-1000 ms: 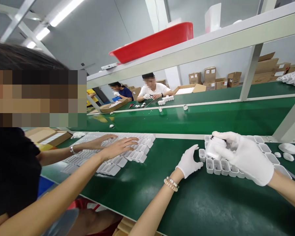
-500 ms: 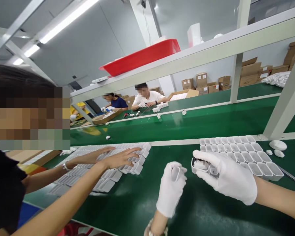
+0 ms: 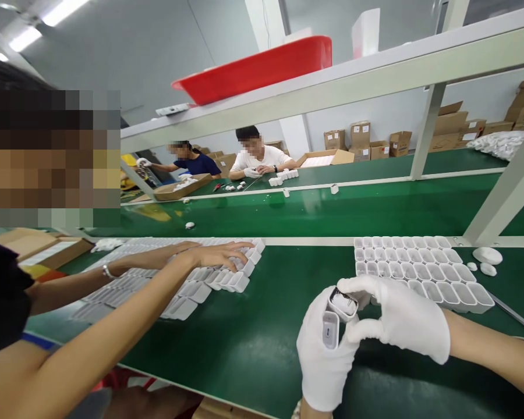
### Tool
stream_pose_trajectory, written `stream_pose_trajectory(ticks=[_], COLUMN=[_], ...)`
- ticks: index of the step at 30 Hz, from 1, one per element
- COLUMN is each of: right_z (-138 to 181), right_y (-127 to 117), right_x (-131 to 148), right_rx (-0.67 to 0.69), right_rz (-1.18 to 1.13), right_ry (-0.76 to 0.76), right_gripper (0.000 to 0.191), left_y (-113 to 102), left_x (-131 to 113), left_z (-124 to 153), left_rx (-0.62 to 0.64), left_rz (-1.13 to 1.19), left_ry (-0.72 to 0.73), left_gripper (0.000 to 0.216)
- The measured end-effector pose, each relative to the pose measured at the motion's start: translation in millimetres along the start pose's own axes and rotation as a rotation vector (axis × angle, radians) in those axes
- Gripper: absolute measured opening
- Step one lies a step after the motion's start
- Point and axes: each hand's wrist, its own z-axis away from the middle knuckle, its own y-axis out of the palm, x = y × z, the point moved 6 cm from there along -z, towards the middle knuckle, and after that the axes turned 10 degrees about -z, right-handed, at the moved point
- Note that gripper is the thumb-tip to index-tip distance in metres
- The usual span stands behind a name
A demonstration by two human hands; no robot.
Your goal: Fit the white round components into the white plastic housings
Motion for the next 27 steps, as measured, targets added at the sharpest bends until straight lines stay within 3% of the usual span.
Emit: stream_pose_trajectory(ticks=[2,5,8,11,14,19,24,27], right_z=[1.2,3.9,3.6,-2.0,-6.8,-10.7,-10.1,-9.2], right_y=[-3.3,4.3,11.5,13.7,14.8,17.8,20.9,20.3], right_x=[-3.5,-8.5,-10.1,-12.1,-14.4,-15.7,-18.7,-20.2], right_rx=[0.065,0.324,0.503,0.507,0.458,0.383,0.358,0.351], right_rz=[-0.150,-0.321,-0.453,-0.531,-0.596,-0.648,-0.572,-0.483], right_ry=[0.096,0.215,0.265,0.299,0.331,0.336,0.338,0.328], right_gripper=[0.065,0.084,0.082,0.057,0.039,0.030,0.026,0.029], left_y=[-11.2,-17.8,-15.3,-10.7,-3.9,6.0,9.7,-3.5], left_x=[-6.6,-17.8,-22.2,-18.6,-10.3,1.0,-1.2,8.2], left_z=[-1.1,-0.9,1.8,4.3,4.3,1.9,11.0,-8.3], left_rx=[-0.054,-0.014,0.074,0.071,0.073,0.160,0.179,0.161], left_rz=[-0.068,-0.156,-0.156,-0.140,-0.075,-0.038,-0.042,-0.030], left_ry=[0.147,0.375,0.491,0.432,0.263,0.007,-0.023,-0.029], left_gripper=[0.043,0.040,0.041,0.048,0.057,0.041,0.031,0.035])
